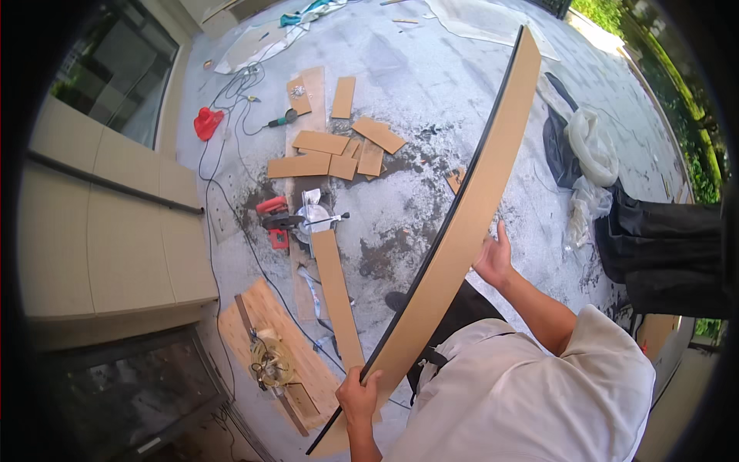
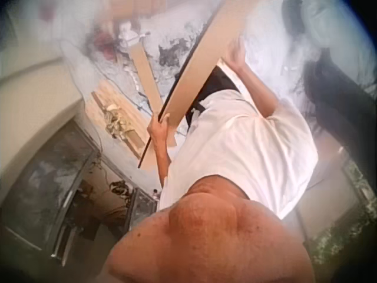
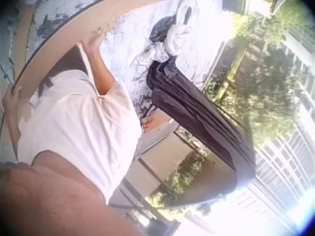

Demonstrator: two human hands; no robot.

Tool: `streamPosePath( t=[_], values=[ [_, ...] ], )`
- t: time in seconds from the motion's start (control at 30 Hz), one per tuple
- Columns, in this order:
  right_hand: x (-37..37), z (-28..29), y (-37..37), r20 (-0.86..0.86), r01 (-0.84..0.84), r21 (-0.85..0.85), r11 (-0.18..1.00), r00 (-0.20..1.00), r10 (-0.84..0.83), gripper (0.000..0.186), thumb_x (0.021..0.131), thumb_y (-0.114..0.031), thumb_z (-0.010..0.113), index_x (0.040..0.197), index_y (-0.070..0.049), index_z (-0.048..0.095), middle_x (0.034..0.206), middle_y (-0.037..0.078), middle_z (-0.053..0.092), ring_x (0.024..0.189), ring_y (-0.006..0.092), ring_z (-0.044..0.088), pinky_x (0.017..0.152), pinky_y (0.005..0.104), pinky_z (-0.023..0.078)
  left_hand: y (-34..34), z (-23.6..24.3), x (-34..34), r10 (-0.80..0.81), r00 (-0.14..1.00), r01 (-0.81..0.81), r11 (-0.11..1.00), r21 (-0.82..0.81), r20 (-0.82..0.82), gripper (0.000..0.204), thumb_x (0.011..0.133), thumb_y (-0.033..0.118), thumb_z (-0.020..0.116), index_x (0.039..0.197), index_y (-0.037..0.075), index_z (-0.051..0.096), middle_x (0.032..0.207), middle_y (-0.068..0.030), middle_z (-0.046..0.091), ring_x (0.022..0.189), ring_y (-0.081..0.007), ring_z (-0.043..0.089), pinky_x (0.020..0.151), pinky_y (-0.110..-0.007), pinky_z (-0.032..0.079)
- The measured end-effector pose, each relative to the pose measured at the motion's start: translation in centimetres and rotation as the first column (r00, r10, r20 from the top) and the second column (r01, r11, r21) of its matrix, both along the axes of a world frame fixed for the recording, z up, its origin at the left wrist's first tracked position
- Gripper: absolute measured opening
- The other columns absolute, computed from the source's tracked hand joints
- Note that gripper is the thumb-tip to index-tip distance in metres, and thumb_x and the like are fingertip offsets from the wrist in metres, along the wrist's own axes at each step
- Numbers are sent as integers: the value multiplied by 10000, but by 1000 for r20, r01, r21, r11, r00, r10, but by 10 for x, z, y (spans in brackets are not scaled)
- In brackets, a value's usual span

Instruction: The person measures a board with a tape measure, cuts it using a miter saw, and then places it into position on a floor alongside other boards.

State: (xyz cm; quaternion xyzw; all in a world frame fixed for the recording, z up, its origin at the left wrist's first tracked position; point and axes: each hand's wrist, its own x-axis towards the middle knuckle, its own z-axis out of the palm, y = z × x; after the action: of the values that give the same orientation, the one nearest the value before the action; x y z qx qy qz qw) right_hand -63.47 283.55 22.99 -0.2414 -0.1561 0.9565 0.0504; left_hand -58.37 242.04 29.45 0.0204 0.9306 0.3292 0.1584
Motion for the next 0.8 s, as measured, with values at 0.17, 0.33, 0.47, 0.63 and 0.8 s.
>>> streamPosePath(
  t=[0.17,0.33,0.47,0.63,0.8],
  values=[
    [34,-120,31,318,233,226,946,900,-298,558,1019,-399,540,1388,14,480,1404,164,540,1284,288,535,1071,461,436,-28,-60,25,-251,968,237,931,-276,-16,419,825,441,726,888,32,656,761,-196,690,709,-410,672,658,-493,516],
    [183,-161,-9,388,75,73,995,917,-97,420,972,-217,643,1318,4,555,1258,134,649,1130,275,650,971,418,524,-87,-69,80,-339,927,374,783,-496,163,444,937,418,566,1116,28,677,893,-228,688,856,-403,658,787,-510,506],
    [295,-153,-37,470,231,26,972,856,-216,409,944,-154,668,1303,13,565,1233,145,657,1091,273,670,913,415,553,-54,-43,119,-378,847,527,691,-495,374,604,946,551,500,1191,16,638,946,-244,695,915,-428,658,808,-515,502],
    [418,-184,-37,592,188,179,966,764,-258,333,867,-151,735,1136,26,654,1043,124,711,961,230,712,774,383,590,-15,-115,135,-545,618,779,520,-350,567,699,950,633,422,1208,24,649,1012,-278,679,996,-426,638,847,-490,490],
    [545,-158,-46,608,422,243,874,635,-476,379,815,-172,769,1082,78,667,970,138,710,834,232,702,644,381,560,64,-200,148,-451,382,839,536,-98,807,800,955,715,344,1226,31,660,1077,-311,663,1077,-425,619,885,-465,477]
  ],
)
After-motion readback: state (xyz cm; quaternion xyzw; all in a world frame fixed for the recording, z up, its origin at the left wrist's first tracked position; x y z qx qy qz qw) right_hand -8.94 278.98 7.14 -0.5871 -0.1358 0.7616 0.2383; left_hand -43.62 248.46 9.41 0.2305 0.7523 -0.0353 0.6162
